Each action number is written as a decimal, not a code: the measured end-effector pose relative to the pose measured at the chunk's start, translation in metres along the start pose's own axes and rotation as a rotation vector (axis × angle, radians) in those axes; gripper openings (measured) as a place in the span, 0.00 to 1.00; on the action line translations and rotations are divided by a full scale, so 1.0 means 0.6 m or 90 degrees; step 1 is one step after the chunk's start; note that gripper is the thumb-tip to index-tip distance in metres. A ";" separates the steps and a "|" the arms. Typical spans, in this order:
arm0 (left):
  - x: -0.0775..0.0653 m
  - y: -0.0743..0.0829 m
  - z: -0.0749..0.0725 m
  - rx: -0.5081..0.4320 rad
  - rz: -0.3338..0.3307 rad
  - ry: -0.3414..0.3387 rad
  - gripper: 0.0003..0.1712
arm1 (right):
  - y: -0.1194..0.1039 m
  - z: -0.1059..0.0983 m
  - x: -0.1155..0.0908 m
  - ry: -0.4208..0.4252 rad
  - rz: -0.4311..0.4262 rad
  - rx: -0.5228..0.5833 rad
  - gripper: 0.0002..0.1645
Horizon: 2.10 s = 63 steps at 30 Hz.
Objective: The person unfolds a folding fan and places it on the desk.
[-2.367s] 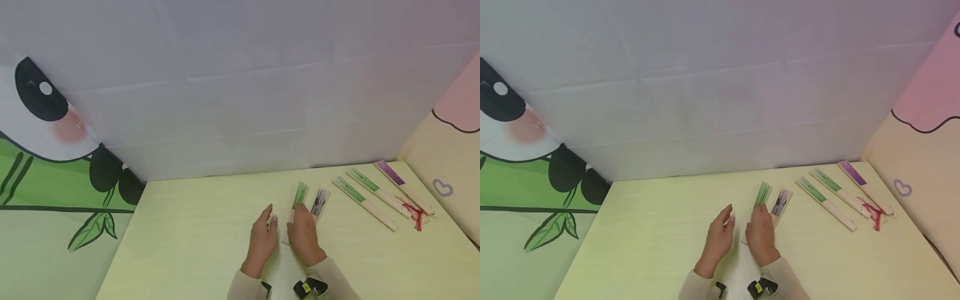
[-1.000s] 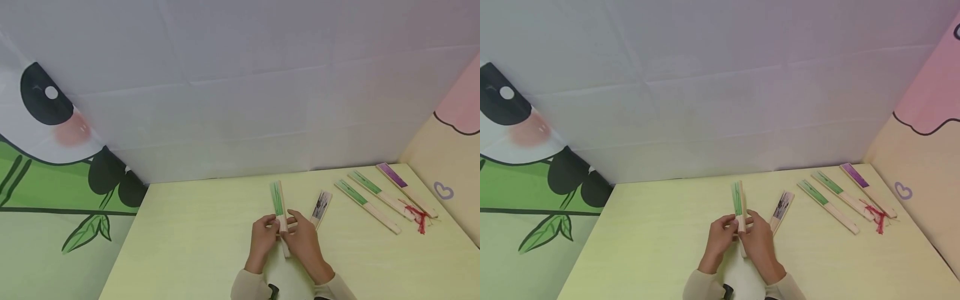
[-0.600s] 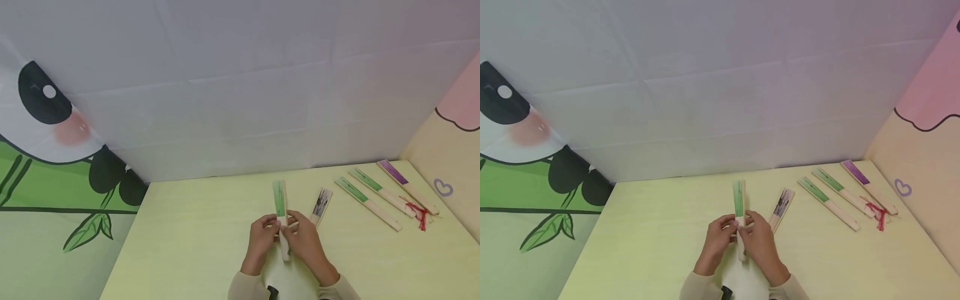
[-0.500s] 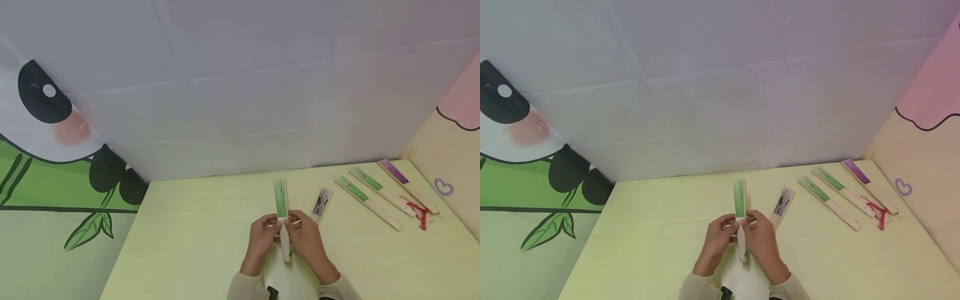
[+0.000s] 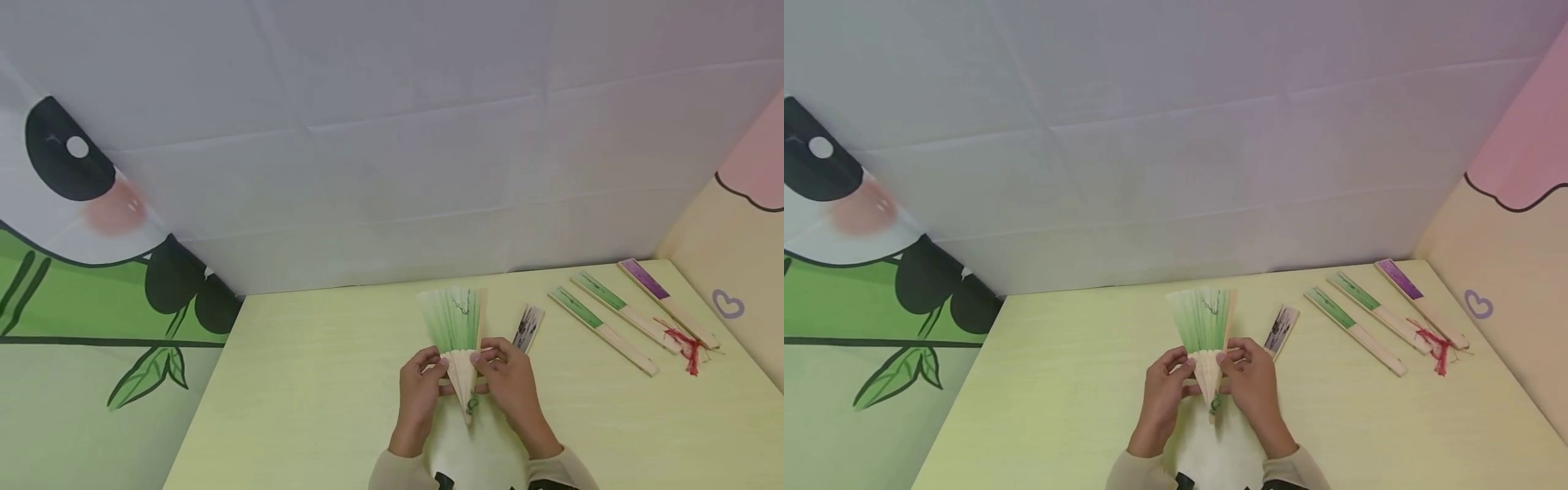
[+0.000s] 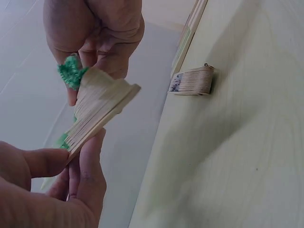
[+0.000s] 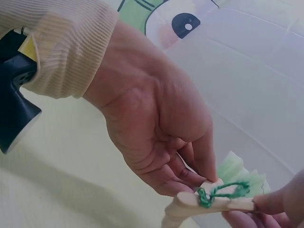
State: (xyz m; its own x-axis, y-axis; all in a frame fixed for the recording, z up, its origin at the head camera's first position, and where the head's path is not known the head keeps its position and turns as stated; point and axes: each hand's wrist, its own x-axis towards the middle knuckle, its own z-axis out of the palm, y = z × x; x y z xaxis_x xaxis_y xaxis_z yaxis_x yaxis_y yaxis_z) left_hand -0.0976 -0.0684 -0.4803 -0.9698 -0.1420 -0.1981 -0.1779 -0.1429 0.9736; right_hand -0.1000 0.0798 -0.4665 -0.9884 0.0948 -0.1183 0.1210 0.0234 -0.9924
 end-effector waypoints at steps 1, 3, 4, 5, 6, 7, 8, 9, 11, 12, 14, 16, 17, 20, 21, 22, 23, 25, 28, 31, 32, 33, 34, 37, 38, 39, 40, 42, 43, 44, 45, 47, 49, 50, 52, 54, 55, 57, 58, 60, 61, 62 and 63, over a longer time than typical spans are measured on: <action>-0.001 0.001 0.000 -0.011 0.003 0.005 0.15 | -0.001 -0.001 0.000 0.005 0.005 0.011 0.17; -0.002 0.002 0.000 -0.033 0.009 0.012 0.15 | -0.003 -0.002 0.002 0.015 0.014 0.033 0.17; -0.003 0.003 0.000 -0.045 0.011 0.014 0.15 | -0.004 -0.003 0.002 0.020 0.016 0.039 0.17; -0.004 0.004 0.000 -0.054 0.013 0.017 0.15 | -0.005 -0.004 0.002 0.024 0.017 0.046 0.18; -0.005 0.005 0.000 -0.064 0.013 0.020 0.14 | -0.006 -0.005 0.003 0.028 0.017 0.051 0.19; -0.006 0.006 0.001 -0.074 0.015 0.022 0.12 | -0.007 -0.006 0.003 0.033 0.015 0.053 0.22; -0.007 0.007 0.001 -0.083 0.016 0.025 0.11 | -0.008 -0.007 0.003 0.039 0.013 0.054 0.24; -0.008 0.008 0.002 -0.091 0.017 0.028 0.10 | -0.010 -0.008 0.003 0.045 0.011 0.054 0.26; -0.009 0.009 0.002 -0.107 0.021 0.033 0.08 | -0.012 -0.009 0.002 0.053 0.008 0.058 0.31; -0.010 0.010 0.002 -0.115 0.022 0.037 0.07 | -0.013 -0.010 0.002 0.058 0.007 0.060 0.32; -0.011 0.012 0.003 -0.130 0.022 0.045 0.07 | -0.015 -0.011 0.002 0.065 0.008 0.071 0.33; -0.012 0.014 0.003 -0.144 0.022 0.055 0.06 | -0.015 -0.011 0.002 0.071 0.012 0.086 0.33; -0.012 0.015 0.004 -0.150 0.020 0.062 0.06 | -0.015 -0.011 0.003 0.075 0.012 0.094 0.33; -0.012 0.016 0.004 -0.169 0.021 0.077 0.06 | -0.013 -0.011 0.004 0.086 0.014 0.117 0.32; -0.011 0.016 0.004 -0.175 0.023 0.082 0.06 | -0.012 -0.011 0.005 0.089 0.015 0.125 0.32; -0.011 0.016 0.003 -0.180 0.023 0.086 0.06 | -0.011 -0.011 0.005 0.092 0.017 0.131 0.32; -0.011 0.016 0.003 -0.184 0.024 0.092 0.06 | -0.010 -0.010 0.005 0.094 0.019 0.138 0.32; -0.011 0.017 0.002 -0.195 0.022 0.103 0.06 | -0.010 -0.009 0.005 0.100 0.025 0.151 0.32; -0.010 0.018 0.001 -0.210 0.019 0.115 0.05 | -0.010 -0.006 0.005 0.111 0.028 0.173 0.31; -0.010 0.020 0.000 -0.224 0.015 0.123 0.04 | -0.010 -0.002 0.005 0.123 0.026 0.190 0.31; -0.010 0.020 -0.001 -0.228 0.016 0.124 0.03 | -0.011 -0.001 0.004 0.127 0.026 0.196 0.30; -0.011 0.021 -0.001 -0.232 0.014 0.125 0.03 | -0.011 0.001 0.004 0.132 0.027 0.200 0.30; -0.011 0.022 -0.002 -0.236 0.015 0.125 0.03 | -0.012 0.002 0.004 0.137 0.028 0.206 0.29; -0.011 0.024 -0.004 -0.252 0.018 0.134 0.04 | -0.014 0.008 0.003 0.151 0.038 0.229 0.26; -0.011 0.025 -0.005 -0.257 0.021 0.138 0.04 | -0.015 0.010 0.002 0.156 0.041 0.240 0.26; -0.011 0.025 -0.005 -0.262 0.024 0.143 0.04 | -0.015 0.012 0.002 0.159 0.044 0.248 0.25; -0.010 0.024 -0.005 -0.267 0.027 0.149 0.04 | -0.015 0.014 0.003 0.162 0.048 0.257 0.25; -0.009 0.023 -0.005 -0.275 0.032 0.169 0.04 | -0.014 0.018 0.004 0.169 0.053 0.271 0.24; -0.008 0.022 -0.006 -0.280 0.033 0.178 0.04 | -0.013 0.020 0.005 0.170 0.054 0.278 0.24; -0.008 0.022 -0.006 -0.282 0.034 0.188 0.04 | -0.011 0.022 0.006 0.172 0.056 0.285 0.24; -0.008 0.021 -0.006 -0.286 0.034 0.199 0.04 | -0.010 0.024 0.007 0.175 0.059 0.291 0.24; -0.006 0.021 -0.007 -0.293 0.033 0.219 0.04 | -0.008 0.029 0.009 0.181 0.063 0.306 0.23; -0.005 0.020 -0.008 -0.300 0.032 0.232 0.04 | -0.005 0.033 0.011 0.185 0.068 0.321 0.23; -0.005 0.020 -0.009 -0.302 0.032 0.238 0.04 | -0.004 0.036 0.012 0.188 0.071 0.329 0.22; -0.004 0.018 -0.011 -0.310 0.030 0.252 0.04 | -0.002 0.041 0.013 0.189 0.074 0.340 0.22; -0.003 0.017 -0.013 -0.318 0.026 0.265 0.04 | -0.001 0.047 0.013 0.190 0.076 0.349 0.22; -0.003 0.017 -0.015 -0.322 0.026 0.271 0.04 | -0.001 0.050 0.013 0.188 0.076 0.352 0.23; -0.002 0.017 -0.020 -0.326 0.027 0.280 0.05 | -0.001 0.058 0.013 0.187 0.076 0.361 0.23; -0.001 0.017 -0.022 -0.327 0.027 0.284 0.05 | -0.001 0.062 0.012 0.187 0.076 0.366 0.23; 0.001 0.018 -0.027 -0.326 0.027 0.290 0.05 | 0.000 0.070 0.013 0.190 0.077 0.379 0.23; 0.002 0.017 -0.030 -0.327 0.026 0.292 0.04 | 0.001 0.074 0.013 0.194 0.078 0.387 0.23; 0.003 0.017 -0.033 -0.328 0.025 0.296 0.04 | 0.002 0.078 0.014 0.197 0.081 0.394 0.23; 0.005 0.017 -0.037 -0.331 0.023 0.300 0.04 | 0.004 0.083 0.014 0.198 0.082 0.401 0.22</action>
State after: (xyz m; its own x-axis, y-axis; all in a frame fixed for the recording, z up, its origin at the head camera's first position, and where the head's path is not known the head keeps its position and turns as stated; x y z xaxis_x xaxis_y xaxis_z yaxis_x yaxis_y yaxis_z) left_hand -0.0984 -0.0918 -0.4735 -0.7773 -0.5478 -0.3094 0.0692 -0.5632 0.8234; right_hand -0.1127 0.0311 -0.4717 -0.8869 0.3395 -0.3132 0.0664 -0.5774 -0.8138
